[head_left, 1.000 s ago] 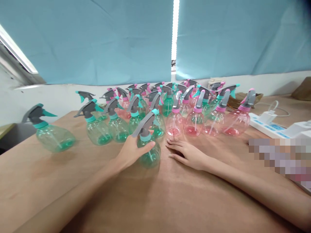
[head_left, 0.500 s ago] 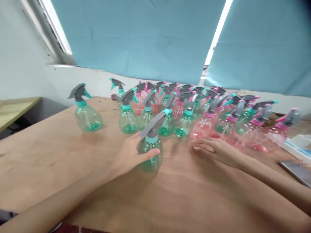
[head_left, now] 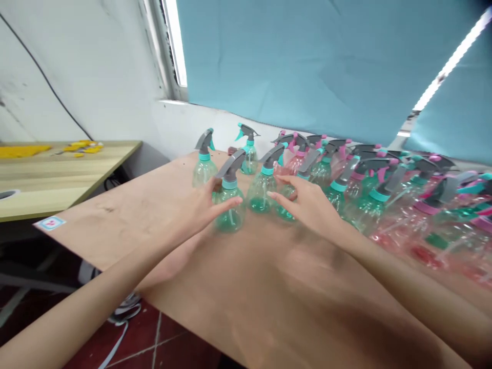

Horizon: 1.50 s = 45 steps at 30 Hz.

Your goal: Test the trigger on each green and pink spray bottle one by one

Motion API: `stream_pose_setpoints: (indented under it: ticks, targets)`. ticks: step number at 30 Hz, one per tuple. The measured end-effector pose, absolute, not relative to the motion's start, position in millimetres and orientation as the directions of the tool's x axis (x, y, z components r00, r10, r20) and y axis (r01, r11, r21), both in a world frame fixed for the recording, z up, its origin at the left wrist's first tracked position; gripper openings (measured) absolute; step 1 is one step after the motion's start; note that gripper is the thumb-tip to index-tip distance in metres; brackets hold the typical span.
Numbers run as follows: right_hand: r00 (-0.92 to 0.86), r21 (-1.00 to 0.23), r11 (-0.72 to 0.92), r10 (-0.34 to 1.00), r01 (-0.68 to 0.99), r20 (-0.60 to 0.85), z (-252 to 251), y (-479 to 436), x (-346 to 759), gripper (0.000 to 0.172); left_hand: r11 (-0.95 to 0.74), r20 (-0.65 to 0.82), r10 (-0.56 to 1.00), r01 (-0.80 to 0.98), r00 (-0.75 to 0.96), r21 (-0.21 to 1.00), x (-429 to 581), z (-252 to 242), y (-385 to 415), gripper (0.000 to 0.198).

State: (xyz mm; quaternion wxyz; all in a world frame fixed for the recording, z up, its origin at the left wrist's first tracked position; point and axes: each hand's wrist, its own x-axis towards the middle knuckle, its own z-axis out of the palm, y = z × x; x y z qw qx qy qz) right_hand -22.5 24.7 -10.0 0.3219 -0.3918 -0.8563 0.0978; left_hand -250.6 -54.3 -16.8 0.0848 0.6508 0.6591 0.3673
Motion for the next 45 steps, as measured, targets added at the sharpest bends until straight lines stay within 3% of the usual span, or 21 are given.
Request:
stream_pose_setpoints:
  ticks: [10, 13, 19, 32, 40, 45]
  targets:
    - [-0.500, -0.558, 0.527, 0.838, 0.641, 0.218, 0.8, 49.7, -41.2, 0.063, -0.078, 0.443, 0.892, 0.934, -0.091, 0.349, -261.7, -9.6, -21.0, 0.049]
    - [-0.504, -0.566, 0.505, 0.846, 0.652, 0.175, 4.5, 55.5, -49.3, 0.063, -0.069, 0.433, 0.897, 0.942, -0.086, 0.329, -263.8, -7.5, -12.8, 0.048]
    - [-0.474, -0.606, 0.417, 0.877, 0.677, 0.073, 8.2, 62.4, -61.8, 0.084, -0.061, 0.426, 0.899, 0.936, -0.099, 0.347, -265.7, -9.4, 1.4, 0.050]
    - [-0.487, -0.632, 0.422, 0.870, 0.650, 0.080, 7.4, 77.2, -68.1, 0.049, -0.041, 0.447, 0.886, 0.939, -0.123, 0.340, -271.2, -13.7, 21.3, 0.049]
    - [-0.548, -0.616, 0.466, 0.834, 0.636, 0.066, 10.3, 60.9, -61.6, 0.044, 0.017, 0.412, 0.895, 0.934, -0.174, 0.357, -258.9, -6.5, 7.4, 0.058]
    - [-0.616, -0.514, 0.566, 0.783, 0.644, 0.090, 14.2, 37.8, -52.9, 0.041, 0.081, 0.361, 0.903, 0.916, -0.235, 0.393, -254.7, 0.6, -28.7, 0.060]
